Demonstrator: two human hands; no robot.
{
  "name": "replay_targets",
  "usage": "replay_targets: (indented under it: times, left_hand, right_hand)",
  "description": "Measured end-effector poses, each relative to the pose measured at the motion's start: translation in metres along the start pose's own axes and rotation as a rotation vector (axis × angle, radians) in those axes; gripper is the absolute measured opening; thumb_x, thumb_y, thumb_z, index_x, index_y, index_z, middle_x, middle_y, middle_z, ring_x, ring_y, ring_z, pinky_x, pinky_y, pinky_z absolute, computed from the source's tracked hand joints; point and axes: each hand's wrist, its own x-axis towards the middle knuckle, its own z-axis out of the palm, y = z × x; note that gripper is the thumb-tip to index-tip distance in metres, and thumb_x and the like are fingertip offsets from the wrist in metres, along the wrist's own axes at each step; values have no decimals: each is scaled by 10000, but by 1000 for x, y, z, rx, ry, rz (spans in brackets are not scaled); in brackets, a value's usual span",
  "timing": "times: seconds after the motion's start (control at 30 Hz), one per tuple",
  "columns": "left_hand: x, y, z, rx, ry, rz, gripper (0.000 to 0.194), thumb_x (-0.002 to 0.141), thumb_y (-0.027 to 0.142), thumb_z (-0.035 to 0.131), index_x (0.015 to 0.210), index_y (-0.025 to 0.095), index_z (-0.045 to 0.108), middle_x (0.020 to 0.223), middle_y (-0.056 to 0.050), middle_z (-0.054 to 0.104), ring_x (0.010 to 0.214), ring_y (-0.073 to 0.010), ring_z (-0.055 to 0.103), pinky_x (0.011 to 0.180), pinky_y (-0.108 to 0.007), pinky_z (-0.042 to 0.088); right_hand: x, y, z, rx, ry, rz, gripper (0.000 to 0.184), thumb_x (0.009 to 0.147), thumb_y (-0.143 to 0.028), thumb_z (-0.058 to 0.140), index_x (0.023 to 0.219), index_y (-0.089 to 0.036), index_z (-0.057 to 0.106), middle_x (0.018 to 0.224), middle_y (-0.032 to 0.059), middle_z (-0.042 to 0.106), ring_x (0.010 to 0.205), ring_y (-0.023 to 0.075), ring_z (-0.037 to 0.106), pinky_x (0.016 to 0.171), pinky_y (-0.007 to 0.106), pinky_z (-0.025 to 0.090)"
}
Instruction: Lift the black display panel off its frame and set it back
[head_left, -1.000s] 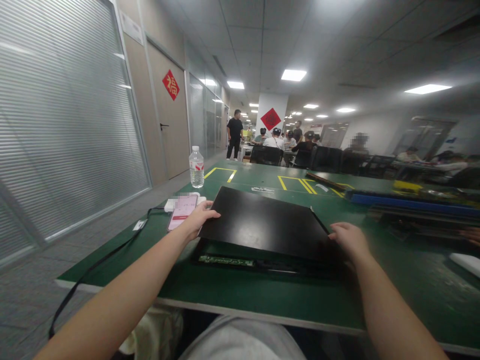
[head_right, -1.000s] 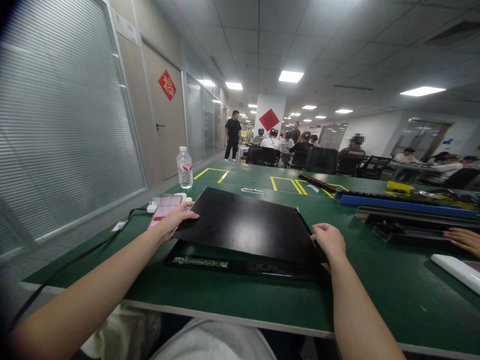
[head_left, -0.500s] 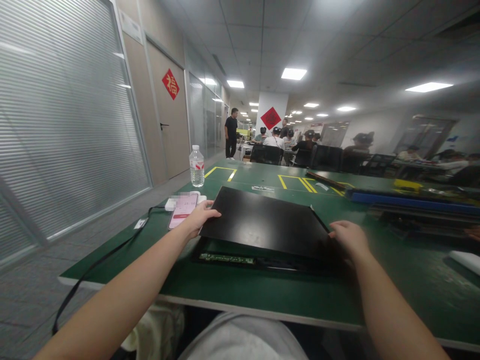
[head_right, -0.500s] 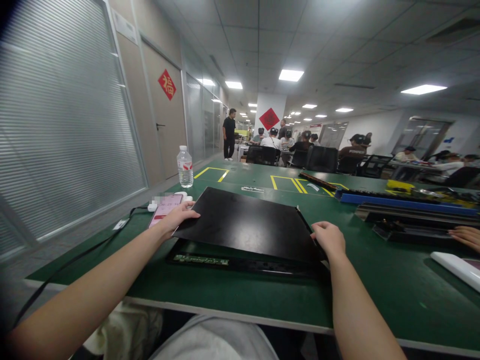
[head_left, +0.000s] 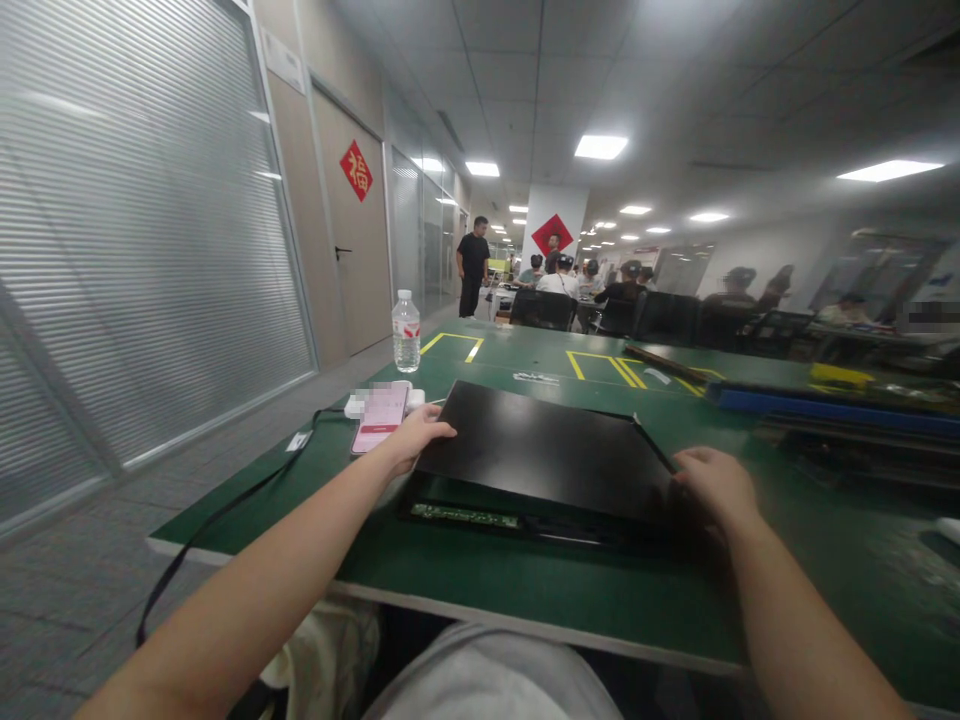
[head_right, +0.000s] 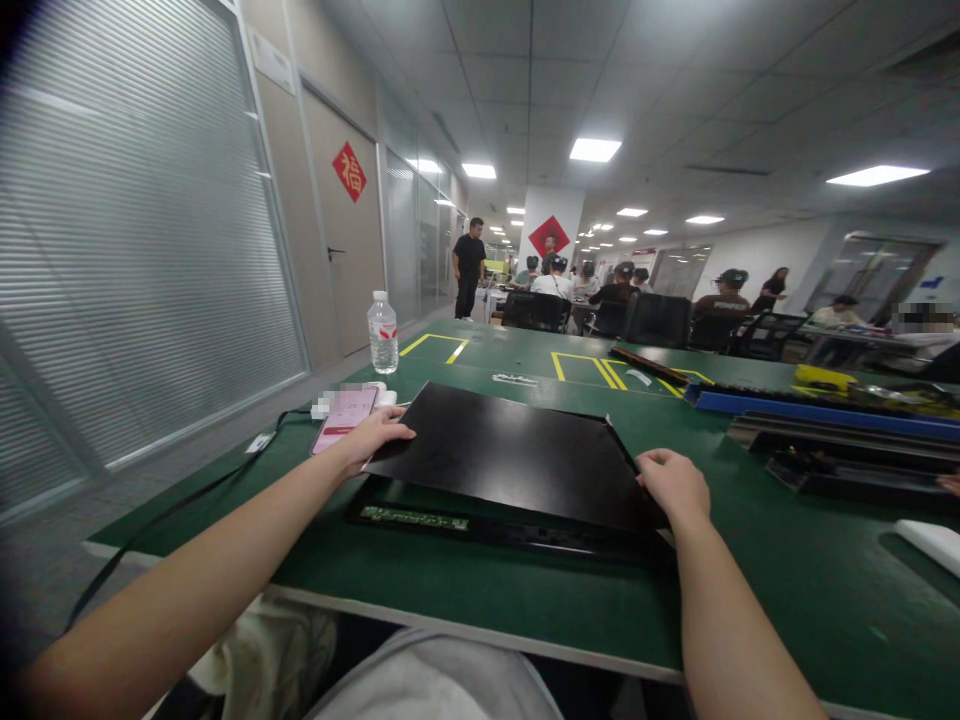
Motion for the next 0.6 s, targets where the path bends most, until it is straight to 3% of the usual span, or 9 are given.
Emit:
replay_targets:
  times: [0.33, 0.6]
  left_hand:
    - [1, -2, 4, -33, 28, -15, 523, 468, 71, 783, 914, 178, 533, 742, -47, 728, 648, -250, 702, 600, -334, 524]
    - [0, -2, 4, -43, 42, -41, 508, 511, 82, 820, 935, 167, 553, 732, -42, 740, 602, -218, 693, 570, -315, 533]
  right_hand:
    - [3, 4, 1, -19, -6, -28, 206, 729, -334, 581, 860, -262, 722, 815, 82, 757, 710, 279, 663, 599, 372, 453]
    - [9, 10, 5, -54, 23, -72, 210, 697, -339, 591, 834, -264, 731, 800, 96, 750, 724, 297, 661, 620, 386, 449]
